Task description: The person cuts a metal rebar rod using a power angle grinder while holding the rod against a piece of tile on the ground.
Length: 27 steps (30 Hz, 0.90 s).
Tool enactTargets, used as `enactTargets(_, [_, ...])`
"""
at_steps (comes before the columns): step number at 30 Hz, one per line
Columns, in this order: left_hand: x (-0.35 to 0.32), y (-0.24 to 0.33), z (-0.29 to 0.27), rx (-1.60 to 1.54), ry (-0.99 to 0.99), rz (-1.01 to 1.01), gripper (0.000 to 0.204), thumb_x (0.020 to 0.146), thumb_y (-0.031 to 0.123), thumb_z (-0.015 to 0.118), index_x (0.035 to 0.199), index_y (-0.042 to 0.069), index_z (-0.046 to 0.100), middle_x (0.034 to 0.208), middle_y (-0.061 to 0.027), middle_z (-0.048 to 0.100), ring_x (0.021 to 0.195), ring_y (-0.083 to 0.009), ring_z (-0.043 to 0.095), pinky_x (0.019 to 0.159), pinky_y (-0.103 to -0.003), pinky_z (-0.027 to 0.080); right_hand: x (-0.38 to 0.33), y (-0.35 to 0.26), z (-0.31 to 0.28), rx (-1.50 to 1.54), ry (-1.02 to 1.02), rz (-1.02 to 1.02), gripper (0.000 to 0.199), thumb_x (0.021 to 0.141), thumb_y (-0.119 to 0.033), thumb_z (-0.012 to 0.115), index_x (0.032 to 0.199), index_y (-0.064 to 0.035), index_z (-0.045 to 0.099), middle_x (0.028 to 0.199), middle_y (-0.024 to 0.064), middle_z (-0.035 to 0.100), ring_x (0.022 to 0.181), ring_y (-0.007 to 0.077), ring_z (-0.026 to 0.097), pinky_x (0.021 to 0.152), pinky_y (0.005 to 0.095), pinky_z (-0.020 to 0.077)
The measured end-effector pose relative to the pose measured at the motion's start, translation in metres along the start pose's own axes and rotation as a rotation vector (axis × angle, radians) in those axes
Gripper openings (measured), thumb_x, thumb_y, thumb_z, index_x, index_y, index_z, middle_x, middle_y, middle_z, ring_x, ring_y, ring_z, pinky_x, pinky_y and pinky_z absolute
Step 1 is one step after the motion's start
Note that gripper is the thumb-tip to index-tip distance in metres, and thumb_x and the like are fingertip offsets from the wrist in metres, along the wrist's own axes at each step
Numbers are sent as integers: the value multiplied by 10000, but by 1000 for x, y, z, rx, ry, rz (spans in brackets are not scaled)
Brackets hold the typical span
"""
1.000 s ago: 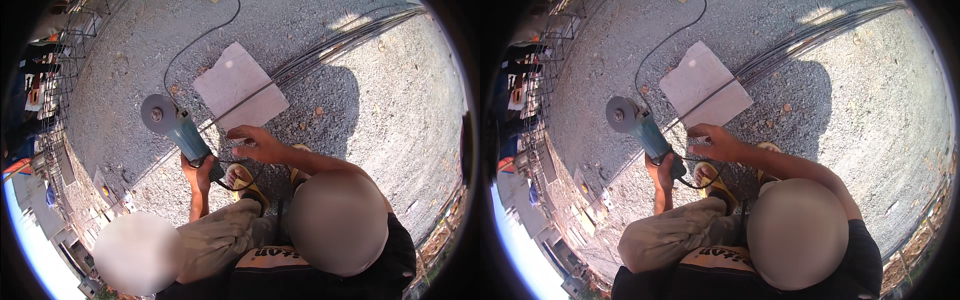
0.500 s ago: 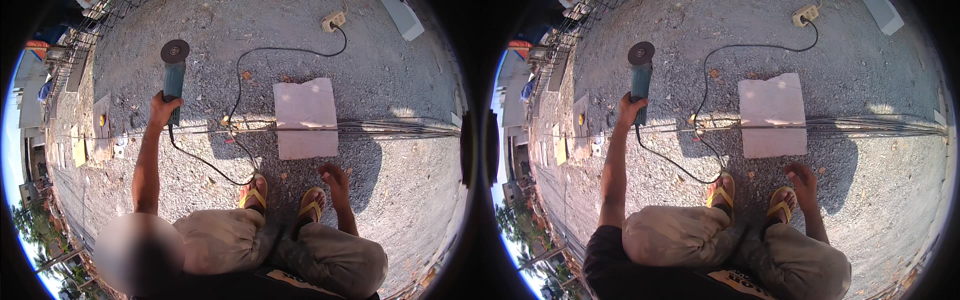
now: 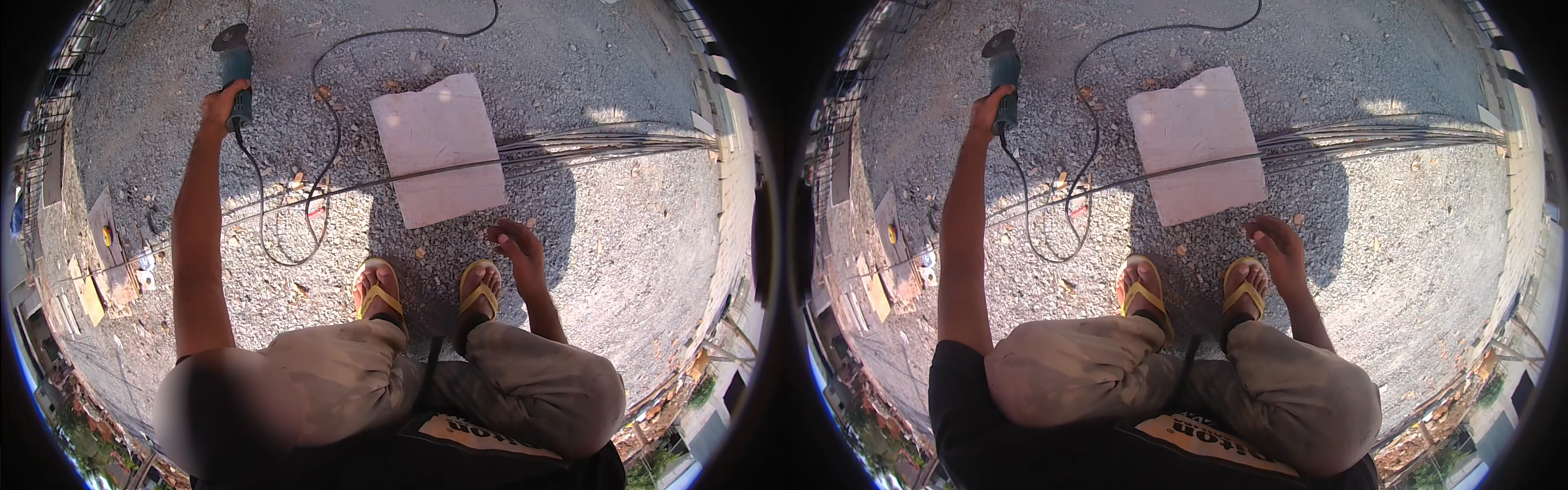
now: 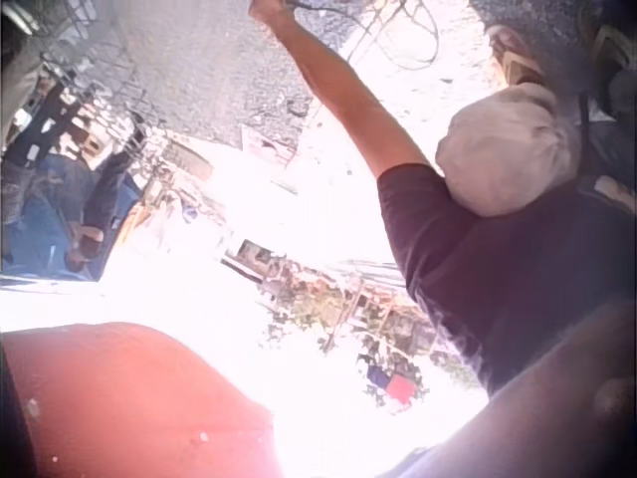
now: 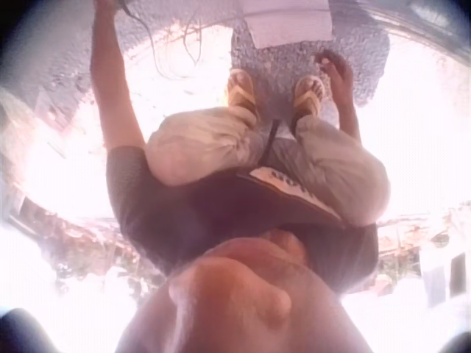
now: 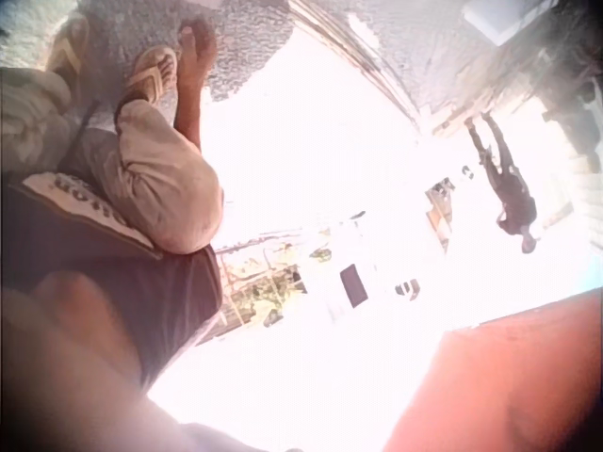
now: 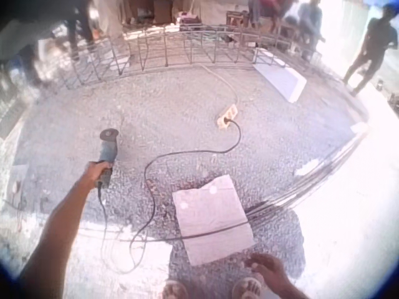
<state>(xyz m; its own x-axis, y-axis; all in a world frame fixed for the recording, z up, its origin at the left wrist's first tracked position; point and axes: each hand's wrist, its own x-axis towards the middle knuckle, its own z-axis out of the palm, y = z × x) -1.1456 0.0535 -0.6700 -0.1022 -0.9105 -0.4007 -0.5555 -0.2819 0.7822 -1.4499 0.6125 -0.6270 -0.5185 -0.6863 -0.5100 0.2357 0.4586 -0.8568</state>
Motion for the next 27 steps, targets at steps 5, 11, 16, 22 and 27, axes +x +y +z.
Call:
enactTargets(5, [39,-18,2,192,172,-31,672,641,490,869,926,-104,734,863,-117,711,699,-203,675,633,-361,518,3,-3,2,3,34,16,352,951,-113,644,1270,31,607,1118,126,729,1043,184,681,839,300,526])
enactTargets(11, [9,-39,8,611,123,2,845,650,716,746,938,-79,750,879,-192,738,848,-296,739,726,-401,567,5,10,16,-39,37,79,414,949,-235,660,1272,19,608,1109,120,717,1045,196,676,841,321,530])
enactTargets(16, [-26,11,24,614,103,-48,862,731,725,673,1172,-16,684,1155,-239,693,1095,-356,687,917,-468,560,4,10,25,-108,15,35,468,954,-339,643,1288,-13,604,1153,91,694,1071,201,648,856,343,512])
enactTargets(22, [-59,-40,21,606,326,35,803,780,644,682,1254,7,562,1200,-234,642,1131,-378,645,934,-489,537,22,10,24,-222,-163,-76,425,959,-348,624,1203,-1,649,1104,80,682,1010,196,636,824,343,508])
enactTargets(27, [-179,-42,54,681,167,496,665,815,432,722,1285,8,518,1252,-191,583,1183,-368,569,981,-520,469,54,14,-21,-331,-99,-246,332,978,-206,577,1212,15,657,1169,125,681,1090,230,643,872,382,520])
